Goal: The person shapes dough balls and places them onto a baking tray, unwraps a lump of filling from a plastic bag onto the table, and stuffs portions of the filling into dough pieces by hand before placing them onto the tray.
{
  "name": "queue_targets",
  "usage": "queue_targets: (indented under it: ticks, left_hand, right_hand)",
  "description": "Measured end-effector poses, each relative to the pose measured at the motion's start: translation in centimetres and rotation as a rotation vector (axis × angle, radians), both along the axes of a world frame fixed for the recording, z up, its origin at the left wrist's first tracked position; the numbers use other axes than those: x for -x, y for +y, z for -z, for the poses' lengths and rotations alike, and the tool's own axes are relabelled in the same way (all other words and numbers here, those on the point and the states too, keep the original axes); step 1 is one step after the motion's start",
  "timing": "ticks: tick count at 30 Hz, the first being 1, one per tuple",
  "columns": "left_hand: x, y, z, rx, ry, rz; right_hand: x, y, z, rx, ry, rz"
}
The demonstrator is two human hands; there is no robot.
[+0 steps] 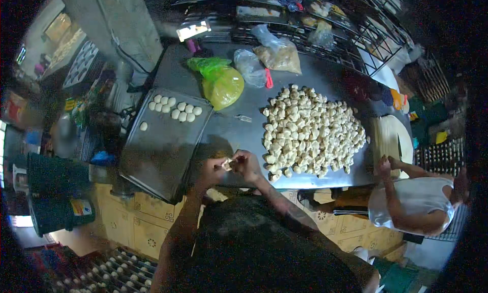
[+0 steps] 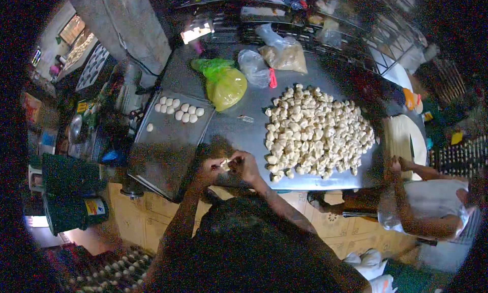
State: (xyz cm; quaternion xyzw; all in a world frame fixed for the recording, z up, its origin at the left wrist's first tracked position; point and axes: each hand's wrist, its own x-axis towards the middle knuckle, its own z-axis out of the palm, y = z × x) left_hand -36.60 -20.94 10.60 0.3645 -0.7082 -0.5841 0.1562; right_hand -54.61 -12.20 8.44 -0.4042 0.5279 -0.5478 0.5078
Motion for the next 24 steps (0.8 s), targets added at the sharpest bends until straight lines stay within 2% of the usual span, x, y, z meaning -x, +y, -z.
queue_targets:
  ticks: [2, 3, 6, 7, 9, 11, 13, 14, 15, 17, 18, 19, 21, 22, 24]
  left_hand:
    - [-1.2, -0.4, 0.4, -0.059, 0.087, -0.039]
    - [-1.8, -0.7, 1.8, -0.027, 0.133, -0.066]
    - [-3.5, -1.3, 3.7, 0.023, 0.222, -0.109]
    - [-3.8, -1.4, 3.9, -0.167, 0.263, -0.221]
    - [-4.0, -1.6, 3.4, -0.546, 0.334, -0.446]
    - [-3.9, -2.0, 2.9, -0.57, 0.303, -0.358]
    - [-3.3, -1.7, 2.4, -0.611, 0.241, -0.183]
    - [-2.8, -1.1, 2.2, -0.612, 0.242, -0.182]
    - [-2.4, 0.0, 2.1, -0.446, 0.259, -0.156]
    - [-1.4, 1.7, 1.9, -0.115, 0.281, -0.108]
    - [-1.1, 2.0, 2.8, -0.112, 0.278, -0.117]
    - [-0.9, 1.8, 4.0, 0.078, 0.245, -0.062]
    - [-0.3, 1.6, 4.9, 0.45, 0.168, 0.063]
    - [0.0, 1.8, 5.4, 0.448, 0.165, 0.057]
    - [1.4, 1.9, 1.7, 0.404, 0.05, 0.09]
  right_hand:
    - [-1.2, -0.7, -1.6, -0.015, 0.398, 0.011]
    - [-1.9, -0.9, -1.4, -0.018, 0.4, 0.014]
    - [-3.8, -1.1, -1.0, 0.27, 0.771, 0.116]
    - [-4.3, -1.1, -1.0, 0.263, 0.773, 0.118]
    - [-5.6, -1.5, -3.7, 0.225, 0.601, 0.147]
    - [-5.7, -1.6, -3.7, 0.203, 0.513, 0.161]
    - [-4.2, -0.9, -1.0, 0.211, 0.524, 0.14]
    - [-3.2, -0.5, 0.3, 0.218, 0.532, 0.127]
    - [-2.1, -0.2, 1.1, 0.22, 0.534, 0.124]
    - [0.0, 0.6, 2.4, 0.262, 0.802, 0.009]
    - [0.6, 0.9, 2.3, 0.286, 0.931, -0.053]
    - [1.1, 1.2, 2.2, 0.294, 0.926, -0.061]
    - [1.5, 2.6, -0.5, 0.16, 0.609, -0.102]
    - [2.0, 3.3, -1.1, 0.09, 0.453, -0.125]
    - [2.7, 3.6, 1.4, 0.12, 0.472, -0.134]
